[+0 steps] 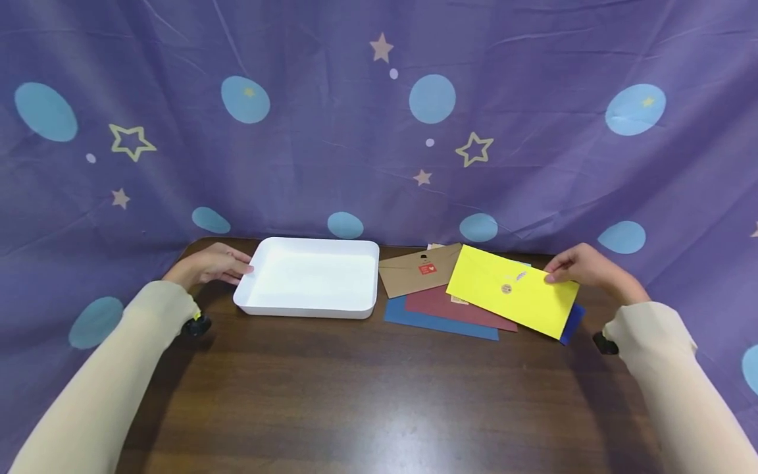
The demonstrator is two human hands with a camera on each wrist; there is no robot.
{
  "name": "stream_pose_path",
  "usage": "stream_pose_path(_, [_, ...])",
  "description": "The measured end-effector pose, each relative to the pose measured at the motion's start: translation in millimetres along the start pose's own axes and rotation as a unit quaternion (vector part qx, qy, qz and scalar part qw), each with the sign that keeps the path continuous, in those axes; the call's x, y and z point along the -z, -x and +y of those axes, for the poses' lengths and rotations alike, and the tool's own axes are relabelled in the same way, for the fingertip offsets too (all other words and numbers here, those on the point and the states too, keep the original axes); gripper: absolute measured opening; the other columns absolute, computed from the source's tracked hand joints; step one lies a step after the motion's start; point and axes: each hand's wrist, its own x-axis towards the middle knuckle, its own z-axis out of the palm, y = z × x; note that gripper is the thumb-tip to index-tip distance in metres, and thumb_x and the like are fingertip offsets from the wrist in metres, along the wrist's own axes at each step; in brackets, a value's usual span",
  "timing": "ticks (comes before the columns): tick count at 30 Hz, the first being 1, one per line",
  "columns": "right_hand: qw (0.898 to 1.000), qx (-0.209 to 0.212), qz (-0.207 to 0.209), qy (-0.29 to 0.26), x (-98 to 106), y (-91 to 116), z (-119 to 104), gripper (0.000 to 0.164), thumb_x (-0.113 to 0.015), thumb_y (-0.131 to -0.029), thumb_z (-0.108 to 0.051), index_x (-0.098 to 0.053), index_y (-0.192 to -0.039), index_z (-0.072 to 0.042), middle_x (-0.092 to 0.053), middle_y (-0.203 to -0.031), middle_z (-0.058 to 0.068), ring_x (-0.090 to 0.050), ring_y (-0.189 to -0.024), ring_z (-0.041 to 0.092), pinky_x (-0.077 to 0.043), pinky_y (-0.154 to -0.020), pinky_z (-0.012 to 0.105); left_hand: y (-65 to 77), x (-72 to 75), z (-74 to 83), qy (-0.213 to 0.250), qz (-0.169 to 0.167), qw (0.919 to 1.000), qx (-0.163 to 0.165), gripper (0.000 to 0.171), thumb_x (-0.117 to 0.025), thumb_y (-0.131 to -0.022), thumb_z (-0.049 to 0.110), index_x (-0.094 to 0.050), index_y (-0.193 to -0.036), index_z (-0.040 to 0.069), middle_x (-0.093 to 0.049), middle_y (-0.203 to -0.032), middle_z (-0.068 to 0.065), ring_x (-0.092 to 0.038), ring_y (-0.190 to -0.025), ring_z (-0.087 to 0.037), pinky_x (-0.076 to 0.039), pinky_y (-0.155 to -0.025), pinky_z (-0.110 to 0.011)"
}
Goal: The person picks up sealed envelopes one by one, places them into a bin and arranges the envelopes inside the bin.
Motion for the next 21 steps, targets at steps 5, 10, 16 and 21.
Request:
stream_pose_path(5, [1.0, 0.003, 0.02, -0.02, -2, 2, 2, 0.032, -0.073, -0.095, -0.019, -0.072, -0.114, 0.007, -0.077, -0.097, 0.011, -0.063, -0.076, 0.012, -0.055, -0.065, 0.022, 1.0, -0.5, 0.4, 0.002, 0.004, 1.0, -0.002, 0.055, -0.064, -0.098, 0.005, -0.043, -0.141, -0.02, -0.072, -0.098, -0.004, -0.067, -0.083, -0.01, -0.065, -0.082, -0.029])
stream_pose_path(10, [0.998, 0.009, 0.04, -0.037, -5, 4, -3, 0.034, -0.072, -0.096, -0.022, -0.072, -0.116, 0.005, -0.078, -0.096, 0.008, -0.065, -0.077, 0.011, -0.055, -0.067, 0.022, 2.3, -3.9, 0.3, -0.005, 0.013, 0.9999, -0.002, 0.051, -0.065, -0.097, 0.005, -0.047, -0.139, -0.019, -0.071, -0.097, -0.005, -0.068, -0.082, -0.01, -0.066, -0.08, -0.029])
stream_pose_path(16, [0.995, 0.016, 0.058, -0.075, -7, 1, -21, 0.039, -0.072, -0.096, -0.025, -0.071, -0.118, 0.007, -0.077, -0.091, 0.006, -0.067, -0.075, 0.015, -0.056, -0.067, 0.023, 3.8, -6.4, 3.2, -0.02, 0.021, 0.9995, -0.009, 0.049, -0.064, -0.096, 0.003, -0.049, -0.136, -0.02, -0.07, -0.1, -0.009, -0.068, -0.082, -0.012, -0.066, -0.081, -0.032])
stream_pose_path(21, [0.993, 0.02, 0.059, -0.105, -7, -5, -41, 0.041, -0.072, -0.096, -0.025, -0.069, -0.121, 0.008, -0.078, -0.091, 0.004, -0.069, -0.075, 0.017, -0.059, -0.067, 0.024, 2.4, -5.9, 4.2, -0.032, 0.035, 0.9989, -0.001, 0.048, -0.065, -0.096, 0.004, -0.051, -0.135, -0.018, -0.069, -0.107, -0.014, -0.068, -0.083, -0.014, -0.066, -0.082, -0.034])
